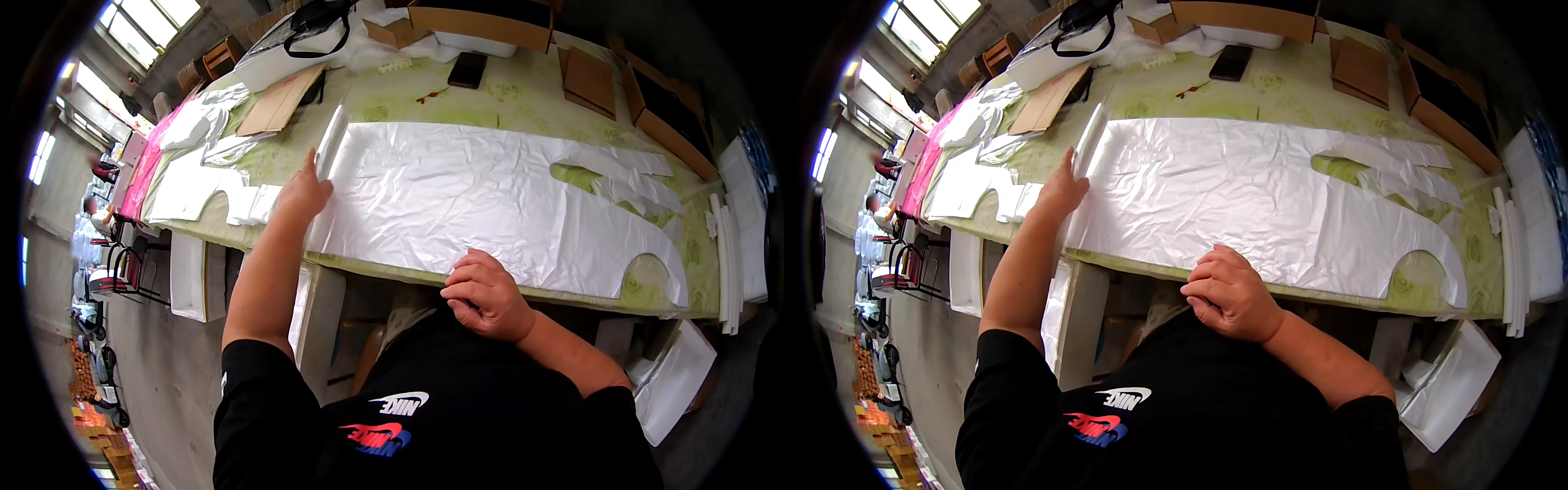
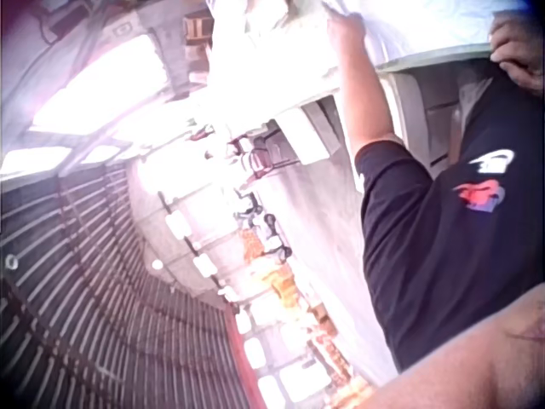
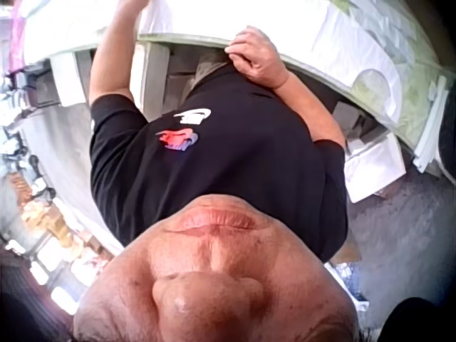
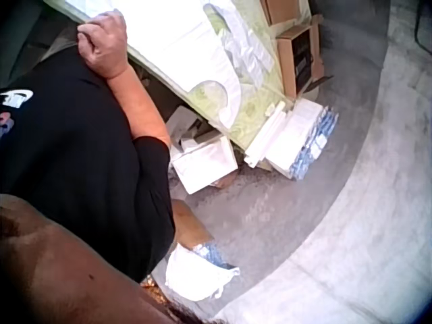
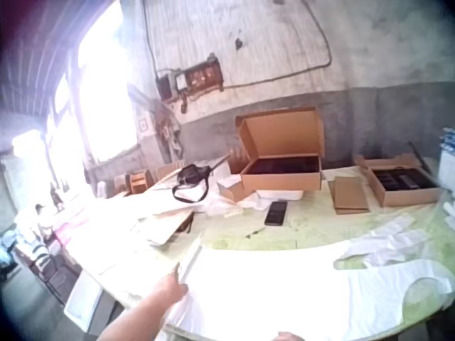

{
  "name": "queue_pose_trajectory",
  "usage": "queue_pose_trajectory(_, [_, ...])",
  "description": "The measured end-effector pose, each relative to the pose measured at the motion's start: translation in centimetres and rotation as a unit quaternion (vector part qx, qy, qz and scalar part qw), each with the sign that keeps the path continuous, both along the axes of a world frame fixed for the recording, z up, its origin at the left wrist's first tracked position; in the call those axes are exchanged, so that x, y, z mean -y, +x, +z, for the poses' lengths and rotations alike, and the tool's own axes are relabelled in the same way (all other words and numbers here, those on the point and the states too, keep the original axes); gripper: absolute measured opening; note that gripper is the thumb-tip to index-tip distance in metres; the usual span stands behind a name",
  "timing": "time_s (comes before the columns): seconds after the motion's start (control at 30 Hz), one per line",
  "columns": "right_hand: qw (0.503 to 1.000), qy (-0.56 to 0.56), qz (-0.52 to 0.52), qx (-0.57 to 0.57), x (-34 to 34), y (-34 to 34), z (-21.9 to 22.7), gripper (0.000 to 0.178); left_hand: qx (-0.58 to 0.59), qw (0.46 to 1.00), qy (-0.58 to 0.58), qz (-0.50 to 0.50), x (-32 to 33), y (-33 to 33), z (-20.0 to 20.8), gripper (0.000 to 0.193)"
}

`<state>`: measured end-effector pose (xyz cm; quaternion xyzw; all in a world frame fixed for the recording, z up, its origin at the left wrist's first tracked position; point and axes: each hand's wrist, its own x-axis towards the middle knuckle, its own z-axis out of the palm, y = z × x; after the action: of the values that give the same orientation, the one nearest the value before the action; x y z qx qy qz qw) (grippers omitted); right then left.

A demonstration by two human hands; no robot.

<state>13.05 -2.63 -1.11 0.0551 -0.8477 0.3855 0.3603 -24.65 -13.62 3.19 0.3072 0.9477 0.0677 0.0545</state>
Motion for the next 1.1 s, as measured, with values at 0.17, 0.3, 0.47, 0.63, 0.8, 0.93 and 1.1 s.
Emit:
queue_pose_trajectory(0.17, [0.991, -0.110, -0.034, 0.069, 0.3, 0.1, 1.5, 0.045, 0.323, 0.876, 0.359, -0.015, -4.4, 6.2, -0.3, 0.094])
queue_pose_trajectory(0.3, [0.968, -0.184, -0.034, 0.166, 0.0, 0.0, 2.3, 0.074, 0.535, 0.649, 0.541, -0.019, -8.6, 13.8, -2.3, 0.077])
queue_pose_trajectory(0.47, [0.914, -0.330, -0.067, 0.224, -0.8, 1.7, 2.7, 0.081, 0.611, 0.566, 0.553, -0.019, -10.7, 18.9, -2.4, 0.101])
queue_pose_trajectory(0.63, [0.920, -0.165, -0.175, 0.311, -0.9, 4.8, 2.9, 0.080, 0.614, 0.564, 0.553, 0.004, -12.3, 19.9, -2.6, 0.114])
queue_pose_trajectory(0.8, [0.911, -0.134, -0.184, 0.345, -0.8, 6.4, 3.2, 0.080, 0.549, 0.637, 0.538, 0.055, -14.3, 20.2, -3.1, 0.105])
queue_pose_trajectory(0.93, [0.896, -0.154, -0.179, 0.376, -1.0, 8.0, 3.8, 0.080, 0.346, 0.829, 0.439, -0.026, -17.2, 16.5, -5.7, 0.086])
queue_pose_trajectory(1.1, [0.885, -0.242, -0.175, 0.358, -1.6, 10.6, 3.8, 0.078, 0.351, 0.851, 0.374, -0.114, -17.6, 12.0, -4.5, 0.061])
